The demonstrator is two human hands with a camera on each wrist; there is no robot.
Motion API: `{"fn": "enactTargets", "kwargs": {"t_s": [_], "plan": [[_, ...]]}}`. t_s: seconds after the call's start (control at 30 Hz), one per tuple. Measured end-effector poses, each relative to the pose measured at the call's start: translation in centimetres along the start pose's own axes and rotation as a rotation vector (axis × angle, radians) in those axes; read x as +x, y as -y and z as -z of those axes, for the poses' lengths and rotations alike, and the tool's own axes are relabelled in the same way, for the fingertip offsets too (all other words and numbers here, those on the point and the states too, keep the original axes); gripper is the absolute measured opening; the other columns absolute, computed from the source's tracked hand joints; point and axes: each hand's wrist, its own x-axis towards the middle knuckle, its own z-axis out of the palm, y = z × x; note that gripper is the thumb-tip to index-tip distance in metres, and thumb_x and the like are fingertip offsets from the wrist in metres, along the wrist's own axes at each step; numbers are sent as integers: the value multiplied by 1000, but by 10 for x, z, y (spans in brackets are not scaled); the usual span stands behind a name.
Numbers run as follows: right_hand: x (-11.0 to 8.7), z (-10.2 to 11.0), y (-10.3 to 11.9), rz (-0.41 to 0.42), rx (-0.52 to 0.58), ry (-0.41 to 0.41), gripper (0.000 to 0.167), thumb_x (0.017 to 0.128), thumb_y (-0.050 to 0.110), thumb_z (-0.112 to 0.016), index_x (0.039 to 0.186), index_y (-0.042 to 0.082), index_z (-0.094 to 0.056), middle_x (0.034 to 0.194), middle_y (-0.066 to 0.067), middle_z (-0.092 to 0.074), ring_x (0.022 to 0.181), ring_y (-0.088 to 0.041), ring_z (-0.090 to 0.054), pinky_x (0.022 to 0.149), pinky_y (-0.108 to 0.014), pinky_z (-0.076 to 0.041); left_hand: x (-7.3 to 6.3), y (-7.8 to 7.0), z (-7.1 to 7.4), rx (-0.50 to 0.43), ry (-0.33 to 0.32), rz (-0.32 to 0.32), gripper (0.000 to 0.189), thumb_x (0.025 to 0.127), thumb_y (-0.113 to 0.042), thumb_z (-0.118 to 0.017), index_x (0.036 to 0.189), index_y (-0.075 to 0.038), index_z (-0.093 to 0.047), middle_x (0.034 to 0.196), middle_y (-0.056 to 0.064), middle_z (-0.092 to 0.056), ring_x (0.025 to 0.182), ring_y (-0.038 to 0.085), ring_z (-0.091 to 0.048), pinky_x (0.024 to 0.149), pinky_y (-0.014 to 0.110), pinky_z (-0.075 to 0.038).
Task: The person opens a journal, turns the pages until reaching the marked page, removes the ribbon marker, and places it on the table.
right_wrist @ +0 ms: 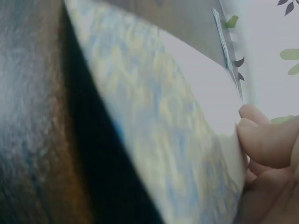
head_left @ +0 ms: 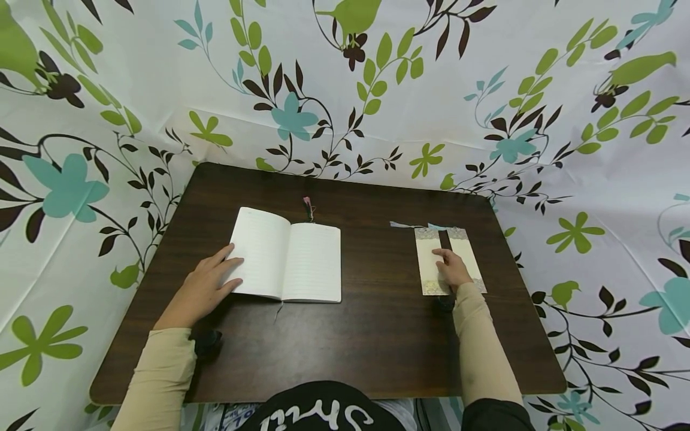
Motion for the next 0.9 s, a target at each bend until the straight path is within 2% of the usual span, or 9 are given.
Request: {"fn": "enactTargets", "kwargs": {"t_s": [0.23, 0.4, 0.63, 0.9], "plan": [[5, -3, -4, -22, -117, -10, 36, 105, 2, -51, 140, -4, -50, 136, -35, -49, 120, -51, -49, 99, -62, -41, 0, -1, 1, 1, -4, -7, 52, 96, -21, -70, 143, -4, -55, 162, 22, -29, 139, 53, -32, 100, 81, -26], [9, -6, -5, -14, -211, -32, 35, 102, -1, -54, 137, -4, -53, 127, -37, -47, 111, -50, -50, 95, -62, -41, 0, -2, 2, 2, -5, -12, 52, 96, -20, -72, 142, -4, -56, 162, 22, -30, 138, 53, -34, 100, 81, -27], [7, -9, -2, -61, -281, -26, 36, 102, -2, -54, 138, 0, -53, 134, -39, -37, 120, -56, -44, 93, -63, -44, 0, -2, 1, 2, -1, -16, 53, 95, -20, -72, 142, -3, -56, 161, 23, -30, 138, 53, -34, 100, 80, -27], [7, -12, -5, -35, -340, -54, 35, 101, -1, -55, 136, 3, -56, 135, -35, -40, 125, -55, -41, 94, -64, -44, 0, -1, 0, -3, 0, -11, 52, 96, -19, -72, 142, -3, -56, 161, 23, -30, 138, 53, -34, 100, 80, -27]]}}
